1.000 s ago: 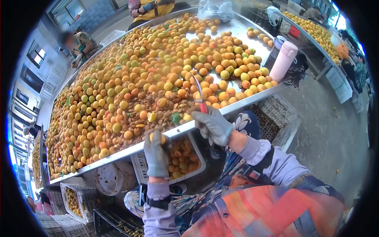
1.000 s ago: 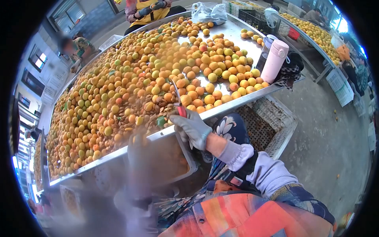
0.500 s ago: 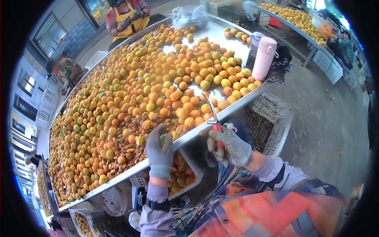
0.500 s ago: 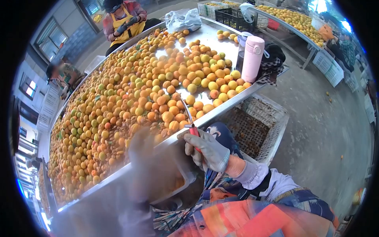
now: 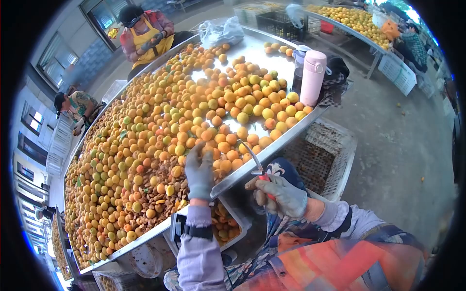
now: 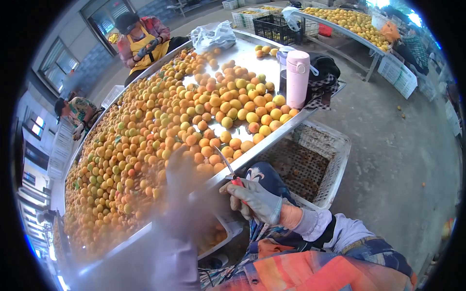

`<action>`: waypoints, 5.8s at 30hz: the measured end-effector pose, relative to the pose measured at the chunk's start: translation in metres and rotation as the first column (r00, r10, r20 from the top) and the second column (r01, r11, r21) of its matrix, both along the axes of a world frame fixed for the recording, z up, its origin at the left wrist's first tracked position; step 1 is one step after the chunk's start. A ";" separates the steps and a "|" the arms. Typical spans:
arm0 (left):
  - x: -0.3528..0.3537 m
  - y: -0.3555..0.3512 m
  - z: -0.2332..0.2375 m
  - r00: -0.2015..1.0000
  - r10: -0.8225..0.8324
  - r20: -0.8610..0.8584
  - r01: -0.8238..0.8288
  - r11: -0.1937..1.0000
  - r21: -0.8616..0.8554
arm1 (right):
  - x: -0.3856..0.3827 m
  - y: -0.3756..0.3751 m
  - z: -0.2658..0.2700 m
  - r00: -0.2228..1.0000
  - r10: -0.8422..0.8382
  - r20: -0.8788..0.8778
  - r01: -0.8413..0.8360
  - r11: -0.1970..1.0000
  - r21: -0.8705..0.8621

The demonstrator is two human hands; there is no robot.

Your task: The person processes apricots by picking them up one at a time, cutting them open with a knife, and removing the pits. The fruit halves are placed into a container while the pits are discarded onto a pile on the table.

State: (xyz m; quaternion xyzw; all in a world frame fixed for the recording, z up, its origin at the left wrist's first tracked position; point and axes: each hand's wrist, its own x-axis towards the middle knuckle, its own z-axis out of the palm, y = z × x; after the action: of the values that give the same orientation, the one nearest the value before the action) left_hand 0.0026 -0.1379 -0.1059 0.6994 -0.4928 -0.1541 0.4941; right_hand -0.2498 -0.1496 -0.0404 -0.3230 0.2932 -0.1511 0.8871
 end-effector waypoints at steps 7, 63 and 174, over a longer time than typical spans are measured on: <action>-0.054 0.101 0.065 0.705 -0.221 -0.674 0.041 0.961 -0.273 | 0.021 0.007 -0.003 0.961 0.263 -0.085 -0.277 0.910 -0.307; -0.083 0.184 0.049 0.736 -0.223 -0.639 0.198 0.974 -0.111 | 0.023 0.021 -0.025 0.606 0.769 -0.205 -0.723 0.424 -0.546; -0.053 0.199 -0.063 0.181 0.089 -0.980 -0.615 0.787 -0.042 | 0.105 0.014 0.006 0.807 0.580 -0.112 -0.549 0.666 -0.505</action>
State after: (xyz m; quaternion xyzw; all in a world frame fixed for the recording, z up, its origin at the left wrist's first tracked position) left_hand -0.0500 0.0615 -0.1694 0.4315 0.0640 -0.3011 0.8480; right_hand -0.1444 -0.1360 -0.0348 -0.6179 0.1011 0.0490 0.7782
